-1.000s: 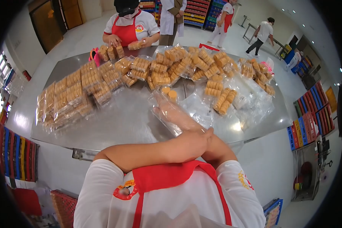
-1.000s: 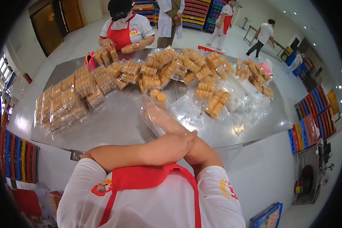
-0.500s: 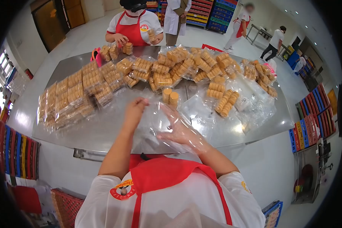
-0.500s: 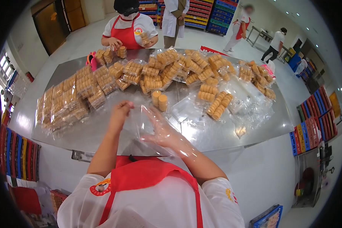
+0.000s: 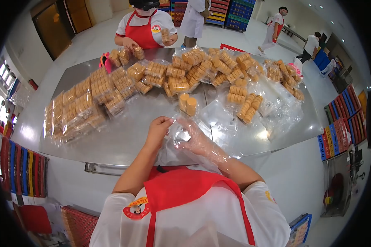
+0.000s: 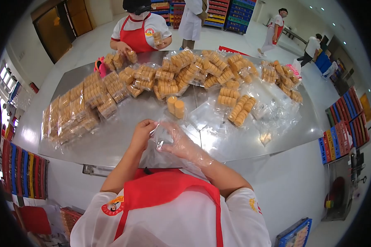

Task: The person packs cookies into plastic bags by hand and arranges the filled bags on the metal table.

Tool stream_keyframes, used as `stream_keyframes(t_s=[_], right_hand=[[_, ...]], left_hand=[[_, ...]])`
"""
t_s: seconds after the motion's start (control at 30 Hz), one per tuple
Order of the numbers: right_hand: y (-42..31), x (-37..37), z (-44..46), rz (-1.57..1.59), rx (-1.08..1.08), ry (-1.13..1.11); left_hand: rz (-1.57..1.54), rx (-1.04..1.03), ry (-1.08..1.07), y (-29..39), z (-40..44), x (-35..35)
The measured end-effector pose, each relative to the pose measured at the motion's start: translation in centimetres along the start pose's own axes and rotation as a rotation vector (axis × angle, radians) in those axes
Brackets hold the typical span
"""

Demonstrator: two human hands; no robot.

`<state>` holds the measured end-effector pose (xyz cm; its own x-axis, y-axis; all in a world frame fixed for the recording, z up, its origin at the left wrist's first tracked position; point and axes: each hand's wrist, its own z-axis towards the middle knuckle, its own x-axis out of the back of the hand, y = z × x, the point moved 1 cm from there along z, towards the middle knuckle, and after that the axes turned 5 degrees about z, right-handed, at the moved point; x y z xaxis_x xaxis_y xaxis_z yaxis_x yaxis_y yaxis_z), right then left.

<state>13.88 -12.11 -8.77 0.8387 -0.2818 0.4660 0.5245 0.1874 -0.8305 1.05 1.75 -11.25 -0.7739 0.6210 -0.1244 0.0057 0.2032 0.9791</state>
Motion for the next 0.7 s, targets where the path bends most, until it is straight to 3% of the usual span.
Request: stream_keyframes(t_s=[0.03, 0.13, 0.3, 0.4, 0.47, 0.57, 0.67, 0.7], right_hand=[[0.7, -0.1, -0.2, 0.368, -0.363, -0.155], [-0.2, -0.9, -0.2, 0.042, -0.057, -0.014], [-3.8, 1.6, -0.8, 0.027, -0.096, -0.245], [0.0, 5.7, -1.6, 0.472, -0.670, -0.153], [2.1, 8.7, -1.5, 0.458, -0.537, 0.270], [5.5, 9.0, 1.3, -0.162, -0.260, 0.384], [9.2, 5.7, 3.1, -0.615, -0.098, 0.398], [10.0, 5.2, 3.4, -0.502, -0.184, 0.383]], left_hand=[[-0.058, -0.021, 0.017, -0.6, 0.0, 0.7], [-0.170, -0.079, 0.091, -1.2, -1.2, 1.1], [-0.042, -0.201, 0.354, -3.1, 0.1, 4.4], [0.044, -0.193, 0.455, -3.6, 2.9, 9.6], [0.082, -0.152, 0.452, -4.1, 4.8, 12.1], [0.124, -0.096, 0.515, -4.7, 7.0, 13.4], [0.325, -0.332, 0.673, -9.1, 8.4, 15.1], [0.354, -0.322, 0.761, -9.2, 6.9, 14.2]])
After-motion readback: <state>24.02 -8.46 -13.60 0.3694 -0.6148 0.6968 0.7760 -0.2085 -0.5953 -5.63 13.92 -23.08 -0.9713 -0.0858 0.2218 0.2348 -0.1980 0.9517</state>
